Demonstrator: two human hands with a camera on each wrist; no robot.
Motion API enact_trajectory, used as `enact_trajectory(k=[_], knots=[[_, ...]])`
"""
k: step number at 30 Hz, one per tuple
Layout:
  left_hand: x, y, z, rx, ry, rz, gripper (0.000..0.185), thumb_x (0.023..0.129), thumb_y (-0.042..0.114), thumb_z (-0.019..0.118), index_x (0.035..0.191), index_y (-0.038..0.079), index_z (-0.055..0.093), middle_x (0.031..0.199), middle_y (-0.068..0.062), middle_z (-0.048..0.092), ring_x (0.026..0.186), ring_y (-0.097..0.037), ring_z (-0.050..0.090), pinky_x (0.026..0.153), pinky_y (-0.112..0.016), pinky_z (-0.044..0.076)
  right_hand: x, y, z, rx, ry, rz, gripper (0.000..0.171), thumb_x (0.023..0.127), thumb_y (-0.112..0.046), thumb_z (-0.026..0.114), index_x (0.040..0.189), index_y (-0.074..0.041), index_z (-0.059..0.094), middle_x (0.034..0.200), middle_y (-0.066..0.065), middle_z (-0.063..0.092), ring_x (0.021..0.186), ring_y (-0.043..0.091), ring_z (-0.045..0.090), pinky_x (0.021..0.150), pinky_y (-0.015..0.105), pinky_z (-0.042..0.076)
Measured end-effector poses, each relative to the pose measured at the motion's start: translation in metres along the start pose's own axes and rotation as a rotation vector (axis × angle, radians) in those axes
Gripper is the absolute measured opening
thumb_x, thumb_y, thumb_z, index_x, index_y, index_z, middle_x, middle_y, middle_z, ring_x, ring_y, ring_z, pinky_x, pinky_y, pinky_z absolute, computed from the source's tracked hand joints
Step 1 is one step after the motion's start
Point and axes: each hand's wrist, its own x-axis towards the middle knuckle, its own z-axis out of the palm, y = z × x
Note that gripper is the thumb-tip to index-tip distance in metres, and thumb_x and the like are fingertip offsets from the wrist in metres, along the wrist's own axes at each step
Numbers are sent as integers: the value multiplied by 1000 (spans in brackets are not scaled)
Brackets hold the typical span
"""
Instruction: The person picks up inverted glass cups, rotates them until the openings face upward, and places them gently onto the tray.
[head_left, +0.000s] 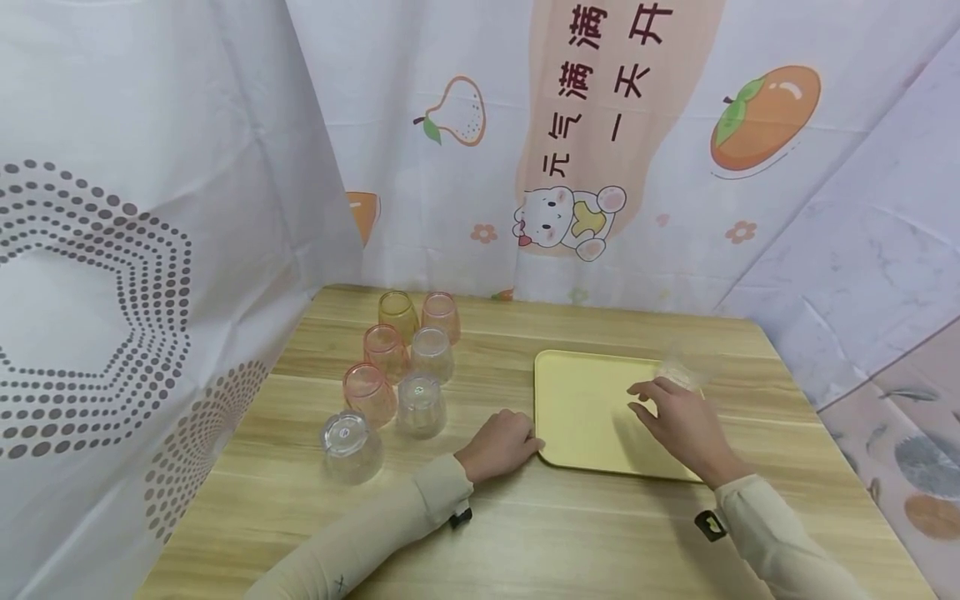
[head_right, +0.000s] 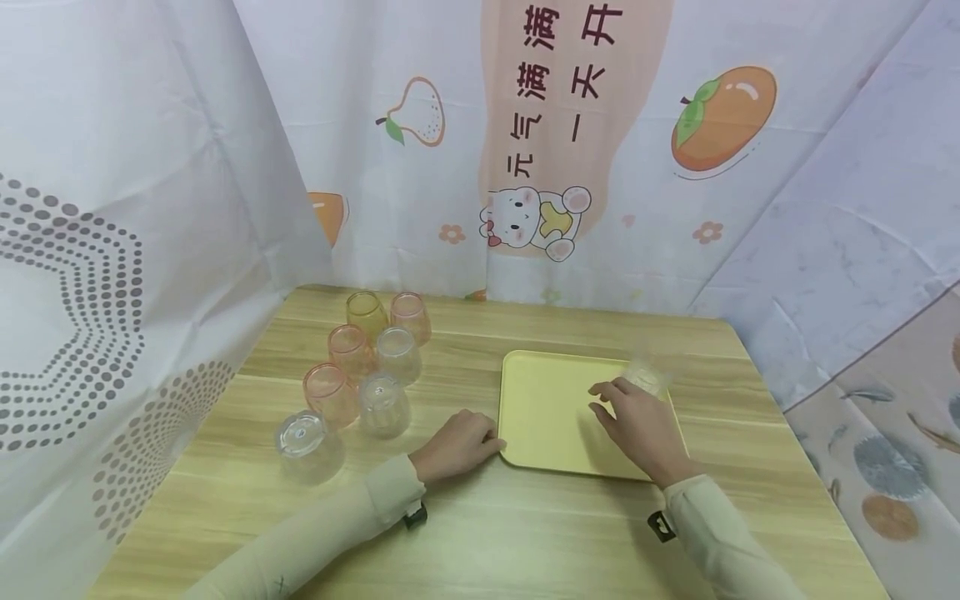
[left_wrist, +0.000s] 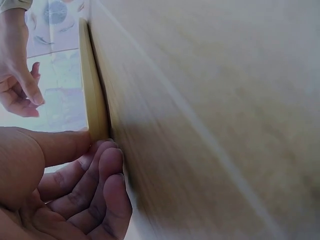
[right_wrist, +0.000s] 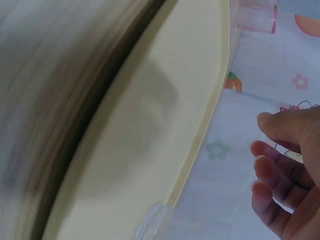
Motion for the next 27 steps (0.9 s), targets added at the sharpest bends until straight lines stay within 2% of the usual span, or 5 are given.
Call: enact_trajectory(k=[11, 22, 27], knots=[[2, -1, -1, -17, 8, -15, 48, 95, 21, 71, 54, 19, 47, 52, 12, 37, 47, -3, 32, 48, -20, 31, 0, -26, 13, 31, -14, -25, 21, 80, -10, 86, 99, -12, 77, 92, -2, 72, 60, 6, 54, 50, 27, 44], [2, 2, -3, -43, -18, -46, 44, 96, 20, 72, 56, 17, 56, 49, 12, 39, 45, -2, 33, 49, -19, 34, -6, -48, 28, 34, -15, -128, 24, 77, -12, 90, 96, -11, 76, 89, -2, 71, 65, 12, 64, 51, 29, 50], [3, 3, -5, -33, -24, -42, 45, 96, 20, 72, 55, 17, 54, 49, 12, 38, 46, -3, 34, 48, -19, 33, -11, -61, 37, 24, -36, -142, 24, 77, -15, 91, 95, -12, 76, 90, -4, 71, 68, 10, 65, 54, 28, 52]])
